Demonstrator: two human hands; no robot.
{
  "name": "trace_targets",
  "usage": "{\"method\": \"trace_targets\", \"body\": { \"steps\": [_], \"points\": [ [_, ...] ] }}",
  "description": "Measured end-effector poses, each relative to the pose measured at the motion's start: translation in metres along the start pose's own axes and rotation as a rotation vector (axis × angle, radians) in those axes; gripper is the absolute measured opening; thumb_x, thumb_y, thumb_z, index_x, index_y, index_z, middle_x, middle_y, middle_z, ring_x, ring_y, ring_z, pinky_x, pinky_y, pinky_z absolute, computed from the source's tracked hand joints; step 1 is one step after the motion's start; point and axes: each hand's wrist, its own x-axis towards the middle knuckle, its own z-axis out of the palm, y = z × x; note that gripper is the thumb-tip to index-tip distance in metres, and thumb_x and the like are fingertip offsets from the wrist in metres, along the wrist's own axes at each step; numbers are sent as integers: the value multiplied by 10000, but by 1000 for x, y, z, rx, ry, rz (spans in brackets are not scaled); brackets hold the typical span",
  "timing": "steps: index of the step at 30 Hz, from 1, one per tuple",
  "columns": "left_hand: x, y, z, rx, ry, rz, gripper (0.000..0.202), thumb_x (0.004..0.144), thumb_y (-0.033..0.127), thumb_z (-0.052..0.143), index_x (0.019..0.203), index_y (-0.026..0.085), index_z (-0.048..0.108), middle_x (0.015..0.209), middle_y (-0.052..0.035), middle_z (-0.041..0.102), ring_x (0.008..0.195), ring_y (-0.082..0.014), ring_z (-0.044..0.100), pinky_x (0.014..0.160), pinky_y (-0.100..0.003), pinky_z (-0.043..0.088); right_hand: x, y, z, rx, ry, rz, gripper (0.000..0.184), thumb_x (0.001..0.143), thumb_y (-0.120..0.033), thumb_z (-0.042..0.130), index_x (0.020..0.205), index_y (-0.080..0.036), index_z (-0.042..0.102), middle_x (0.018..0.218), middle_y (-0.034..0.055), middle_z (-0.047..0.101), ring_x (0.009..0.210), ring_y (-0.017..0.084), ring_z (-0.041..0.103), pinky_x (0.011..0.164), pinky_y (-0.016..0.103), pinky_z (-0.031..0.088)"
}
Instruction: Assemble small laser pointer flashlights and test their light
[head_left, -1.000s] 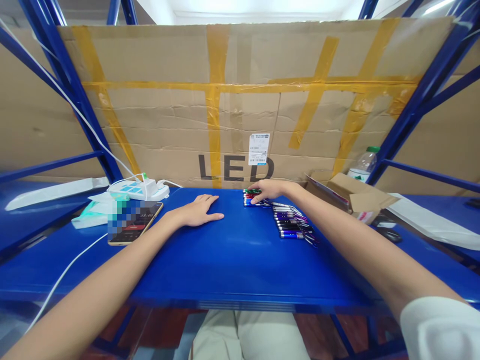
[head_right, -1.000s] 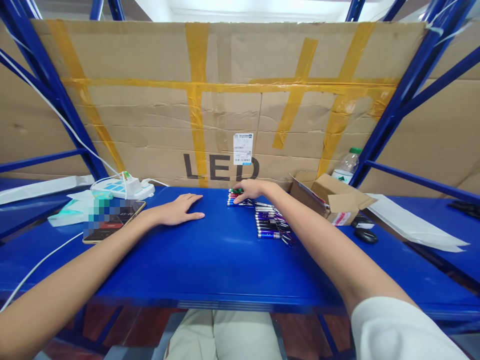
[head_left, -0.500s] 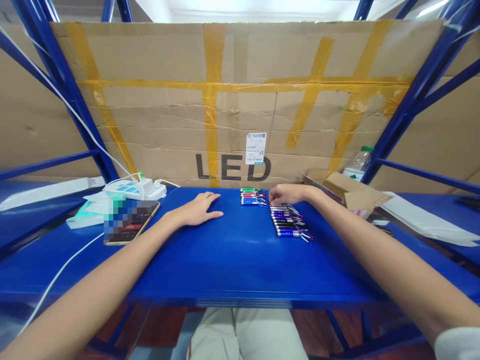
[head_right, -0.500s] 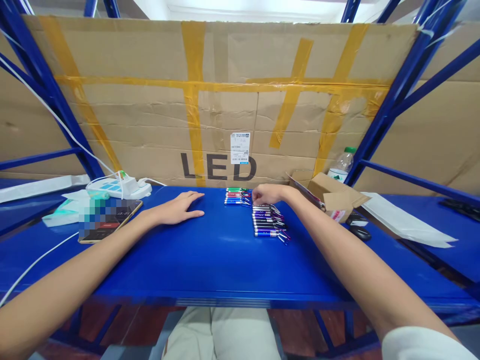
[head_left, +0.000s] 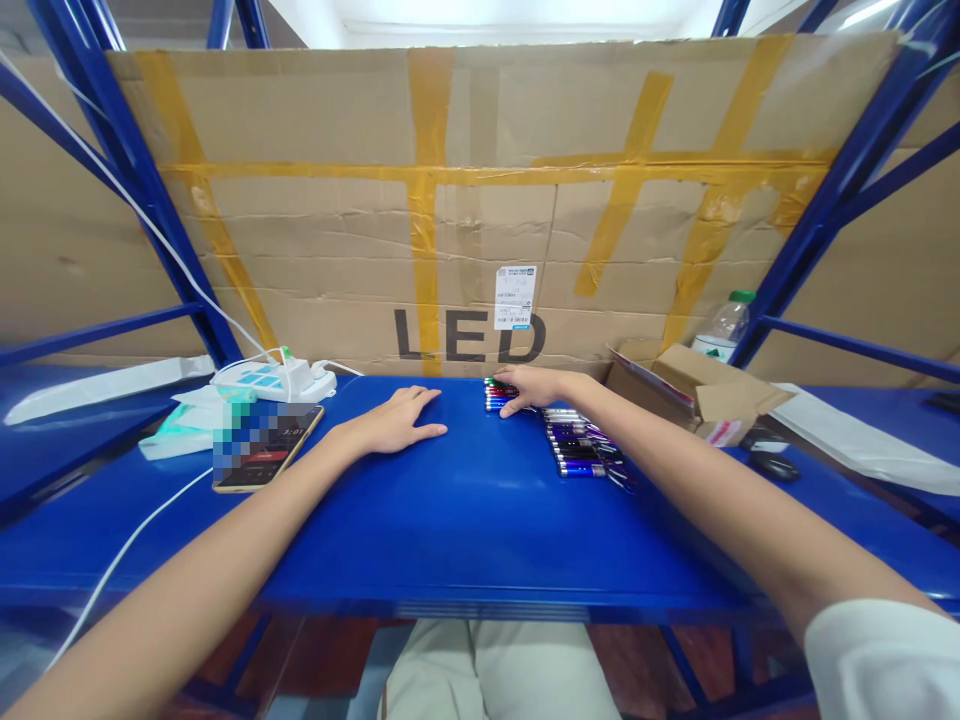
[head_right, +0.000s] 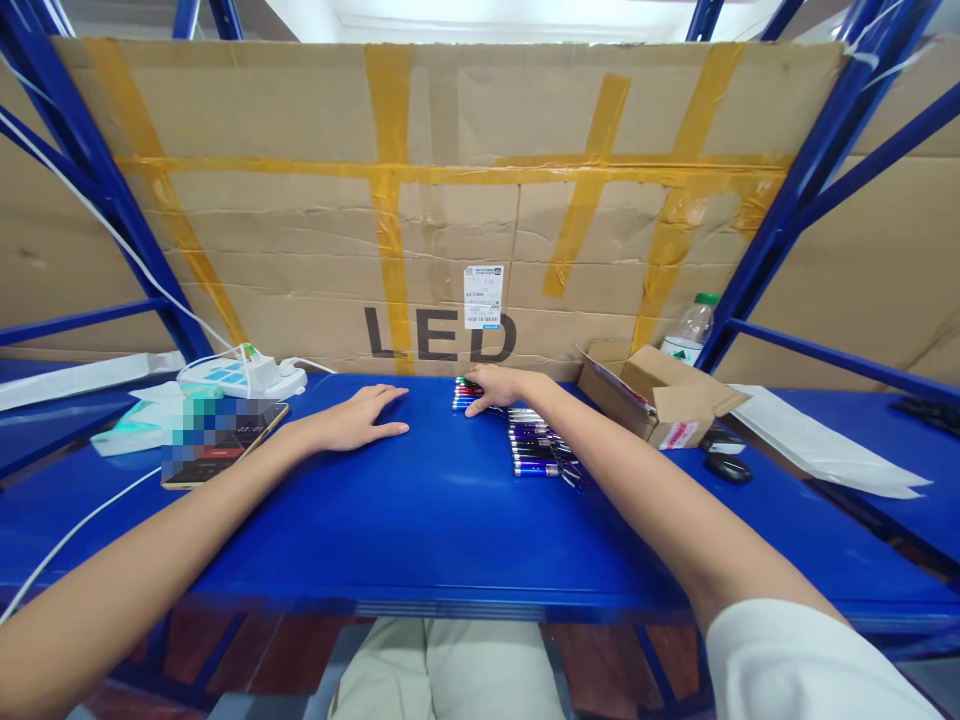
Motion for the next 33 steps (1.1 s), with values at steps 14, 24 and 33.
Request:
{"method": "trace_targets", "body": {
  "steps": [14, 24, 33],
  "points": [
    [0, -1, -1, 6, -22, -7, 956, 978, 824, 429, 1687, 186, 377, 1714, -172, 423, 1587, -368, 376, 1297, -491, 318, 12, 4, -21, -24, -92, 115, 1186, 659, -727, 916, 1645, -200, 521, 1632, 196, 548, 1438, 479, 558, 1189, 530, 478],
    [0, -1, -2, 7, -30, 4, 931, 986, 814, 428, 1685, 201, 381, 1713, -172, 426, 1582, -370, 389, 1296, -495, 320, 21, 9, -24, 4, -125, 48, 1239, 601, -684, 959, 1667, -265, 485, 1670, 150, 514, 1488, 459, 515, 1219, 534, 455],
    [-1, -1, -2, 9, -28, 14, 910, 989, 815, 417, 1679, 221, 403, 1701, -154, 453, 1574, -370, 403, 1296, -486, 322, 24, 9, -25, -41, -199, -17, 1004, 709, -632, 909, 1609, -338, 576, 1475, 97, 698, 1354, 428, 640, 1127, 477, 510]
  ]
}}
